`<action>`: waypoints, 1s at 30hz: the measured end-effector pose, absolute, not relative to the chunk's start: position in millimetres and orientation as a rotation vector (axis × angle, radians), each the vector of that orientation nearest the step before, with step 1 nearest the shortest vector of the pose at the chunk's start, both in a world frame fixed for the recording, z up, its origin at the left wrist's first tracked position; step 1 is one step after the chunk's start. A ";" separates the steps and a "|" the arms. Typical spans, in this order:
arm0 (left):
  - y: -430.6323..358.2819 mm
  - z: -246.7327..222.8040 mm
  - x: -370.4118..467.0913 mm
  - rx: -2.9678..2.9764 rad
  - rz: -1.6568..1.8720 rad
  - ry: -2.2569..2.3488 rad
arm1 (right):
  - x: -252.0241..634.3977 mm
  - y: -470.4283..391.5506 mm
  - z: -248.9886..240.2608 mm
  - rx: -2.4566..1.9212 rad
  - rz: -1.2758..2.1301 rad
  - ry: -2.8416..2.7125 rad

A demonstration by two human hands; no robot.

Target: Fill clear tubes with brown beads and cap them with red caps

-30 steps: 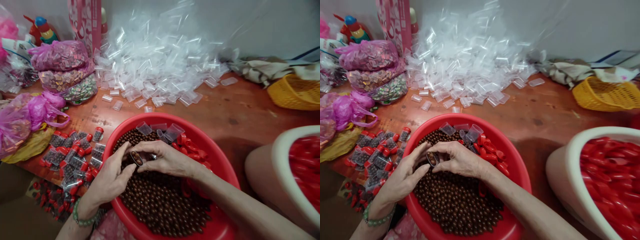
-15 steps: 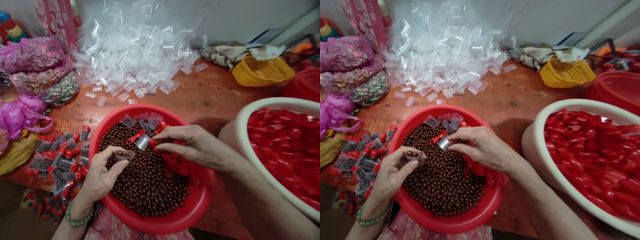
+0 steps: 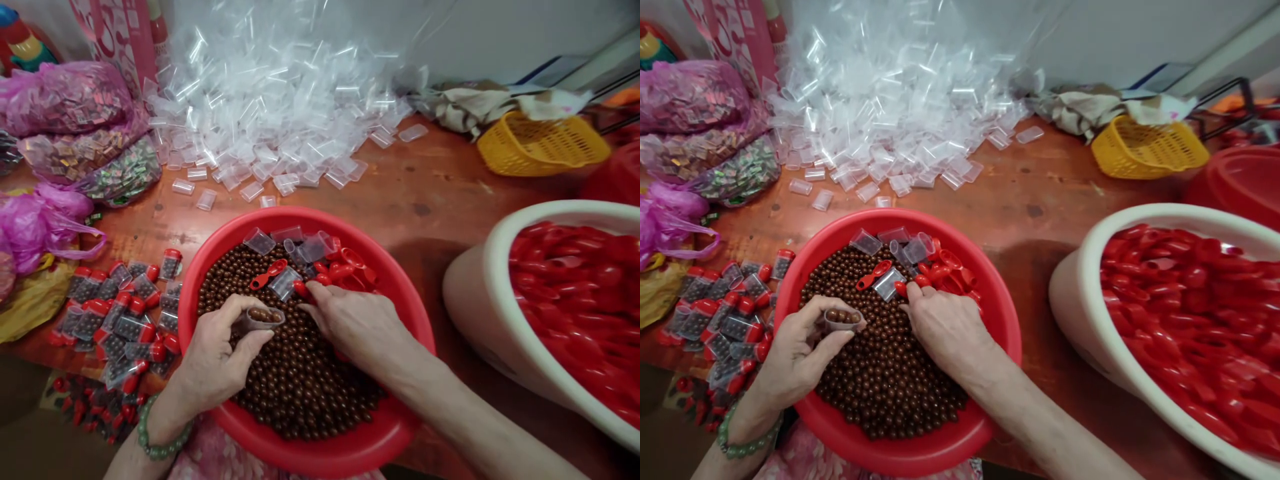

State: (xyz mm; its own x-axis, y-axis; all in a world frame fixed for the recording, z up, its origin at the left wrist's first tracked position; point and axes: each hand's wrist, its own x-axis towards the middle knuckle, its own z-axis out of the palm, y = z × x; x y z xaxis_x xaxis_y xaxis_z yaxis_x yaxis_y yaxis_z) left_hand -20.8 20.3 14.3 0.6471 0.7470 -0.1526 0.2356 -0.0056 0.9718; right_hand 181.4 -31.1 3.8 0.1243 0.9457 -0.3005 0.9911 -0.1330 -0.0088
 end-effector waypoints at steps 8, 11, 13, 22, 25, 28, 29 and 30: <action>27.1 3.1 -21.3 1.362 0.593 0.866 | 185.4 -23.3 -12.2 2.424 -0.469 2.010; 26.7 6.5 -21.8 1.294 0.631 0.801 | 191.5 -26.9 -10.5 2.494 -0.526 2.184; 24.7 12.0 -22.0 1.270 0.622 0.765 | 192.9 -29.5 -4.4 2.636 -0.604 2.340; 10.5 30.7 -14.8 1.057 0.515 0.706 | 155.3 -31.0 31.2 3.296 -2.759 1.286; 7.7 26.4 -11.5 0.959 0.503 0.654 | 142.9 -32.0 24.7 3.281 -2.784 1.371; 7.1 20.4 -8.5 0.891 0.545 0.691 | 141.5 -38.8 13.0 3.385 -1.828 2.014; 7.3 18.7 -7.8 0.873 0.546 0.702 | 143.3 -41.5 9.6 3.335 -1.344 2.270; 7.8 17.3 -7.2 0.857 0.544 0.706 | 145.9 -44.0 6.9 3.184 -0.897 2.510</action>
State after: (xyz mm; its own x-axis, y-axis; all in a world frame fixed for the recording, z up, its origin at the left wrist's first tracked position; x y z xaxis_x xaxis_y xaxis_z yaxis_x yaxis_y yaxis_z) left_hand -7.2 7.8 17.3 0.6505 0.6817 -0.3349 -0.1499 0.5474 0.8233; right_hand 145.9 -44.0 6.9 0.3692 0.8926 0.2588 0.5267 0.0284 -0.8496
